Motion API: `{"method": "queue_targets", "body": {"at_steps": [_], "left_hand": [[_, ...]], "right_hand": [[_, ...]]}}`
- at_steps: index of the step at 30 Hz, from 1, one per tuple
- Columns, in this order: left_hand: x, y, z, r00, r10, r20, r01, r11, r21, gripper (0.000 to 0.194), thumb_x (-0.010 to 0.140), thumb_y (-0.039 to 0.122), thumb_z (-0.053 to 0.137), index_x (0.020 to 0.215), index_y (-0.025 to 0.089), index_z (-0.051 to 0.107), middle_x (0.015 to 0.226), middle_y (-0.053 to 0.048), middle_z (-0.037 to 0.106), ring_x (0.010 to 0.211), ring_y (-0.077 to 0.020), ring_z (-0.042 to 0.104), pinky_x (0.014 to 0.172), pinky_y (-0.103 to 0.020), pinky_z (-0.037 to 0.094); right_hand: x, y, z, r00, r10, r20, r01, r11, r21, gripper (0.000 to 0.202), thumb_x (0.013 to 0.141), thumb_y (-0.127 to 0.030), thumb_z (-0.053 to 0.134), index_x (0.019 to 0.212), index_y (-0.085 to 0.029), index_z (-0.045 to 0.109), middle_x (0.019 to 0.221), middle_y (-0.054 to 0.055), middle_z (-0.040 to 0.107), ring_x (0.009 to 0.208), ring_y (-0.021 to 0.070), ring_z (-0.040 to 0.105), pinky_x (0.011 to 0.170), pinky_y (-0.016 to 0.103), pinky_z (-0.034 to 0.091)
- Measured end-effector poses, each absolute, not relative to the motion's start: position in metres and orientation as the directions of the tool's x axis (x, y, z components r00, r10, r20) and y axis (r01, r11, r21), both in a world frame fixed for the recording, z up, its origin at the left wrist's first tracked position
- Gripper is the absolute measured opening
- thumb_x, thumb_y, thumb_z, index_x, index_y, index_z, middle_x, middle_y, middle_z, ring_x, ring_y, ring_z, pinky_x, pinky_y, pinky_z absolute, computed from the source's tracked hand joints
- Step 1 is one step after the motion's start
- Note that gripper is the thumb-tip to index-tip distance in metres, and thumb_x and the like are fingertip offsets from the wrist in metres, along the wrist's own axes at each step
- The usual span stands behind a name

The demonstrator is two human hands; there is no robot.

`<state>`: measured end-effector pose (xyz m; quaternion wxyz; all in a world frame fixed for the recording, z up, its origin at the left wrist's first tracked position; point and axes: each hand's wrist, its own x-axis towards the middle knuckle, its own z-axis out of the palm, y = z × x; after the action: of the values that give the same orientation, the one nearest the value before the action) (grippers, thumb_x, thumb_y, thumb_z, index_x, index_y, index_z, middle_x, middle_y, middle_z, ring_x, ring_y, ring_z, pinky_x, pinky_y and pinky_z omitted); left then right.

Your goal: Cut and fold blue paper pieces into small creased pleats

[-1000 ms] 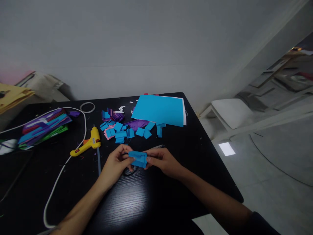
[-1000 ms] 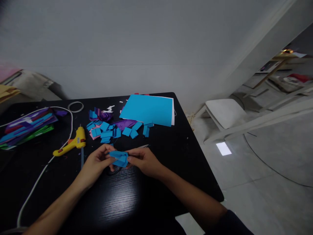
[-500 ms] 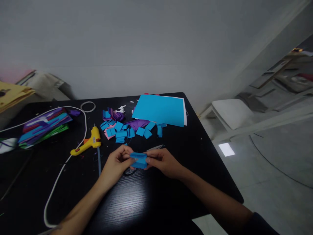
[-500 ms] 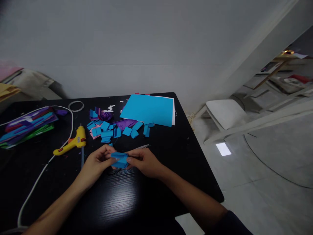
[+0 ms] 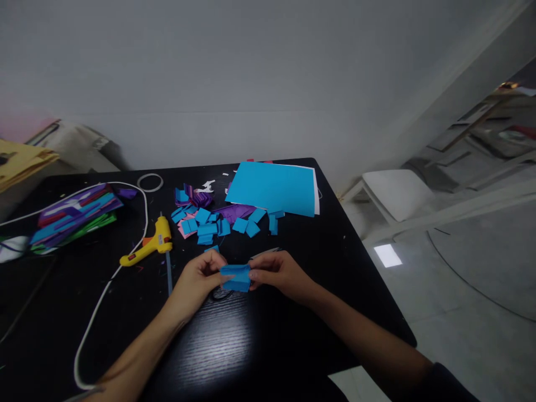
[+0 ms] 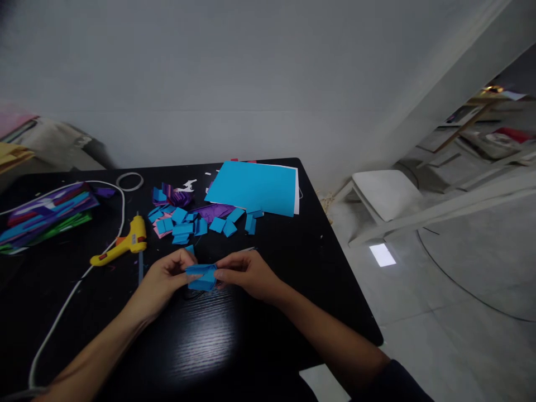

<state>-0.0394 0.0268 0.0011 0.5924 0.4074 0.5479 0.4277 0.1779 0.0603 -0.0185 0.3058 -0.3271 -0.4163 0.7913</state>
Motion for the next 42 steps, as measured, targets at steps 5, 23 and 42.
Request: {"method": "queue_targets", "body": {"at_steps": [5, 23, 42], "left_hand": [[-0.04, 0.025, -0.001, 0.061, 0.948, -0.313, -0.09, 0.317, 0.944, 0.031, 0.062, 0.02, 0.089, 0.066, 0.017, 0.059, 0.058, 0.006, 0.057, 0.052, -0.008, 0.051, 0.05, -0.017, 0.041], [-0.041, 0.022, 0.002, 0.193, 0.94, -0.28, -0.076, 0.299, 0.951, 0.025, 0.081, 0.036, 0.082, 0.08, 0.015, 0.068, 0.057, 0.001, 0.066, 0.048, -0.0108, 0.06, 0.05, -0.021, 0.05], [-0.04, 0.022, -0.001, 0.117, 0.951, -0.287, -0.093, 0.298, 0.95, 0.027, 0.082, 0.037, 0.081, 0.078, 0.016, 0.064, 0.057, 0.003, 0.065, 0.048, -0.0102, 0.058, 0.051, -0.021, 0.046]], "right_hand": [[0.178, 0.06, -0.013, -0.634, 0.723, -0.275, -0.207, -0.501, -0.841, 0.027, 0.07, -0.035, 0.091, 0.087, -0.018, 0.081, 0.074, 0.0, 0.076, 0.064, 0.0141, 0.072, 0.069, 0.029, 0.059], [0.188, 0.071, -0.015, -0.321, 0.929, 0.183, 0.299, 0.283, -0.912, 0.019, 0.094, -0.033, 0.065, 0.096, -0.02, 0.079, 0.093, 0.009, 0.076, 0.09, 0.0238, 0.07, 0.085, 0.04, 0.056], [0.19, 0.077, -0.027, -0.225, 0.941, 0.255, 0.63, 0.34, -0.698, 0.049, 0.103, -0.036, 0.047, 0.145, -0.013, 0.058, 0.15, 0.019, 0.057, 0.145, 0.0344, 0.048, 0.119, 0.057, 0.036]]}}
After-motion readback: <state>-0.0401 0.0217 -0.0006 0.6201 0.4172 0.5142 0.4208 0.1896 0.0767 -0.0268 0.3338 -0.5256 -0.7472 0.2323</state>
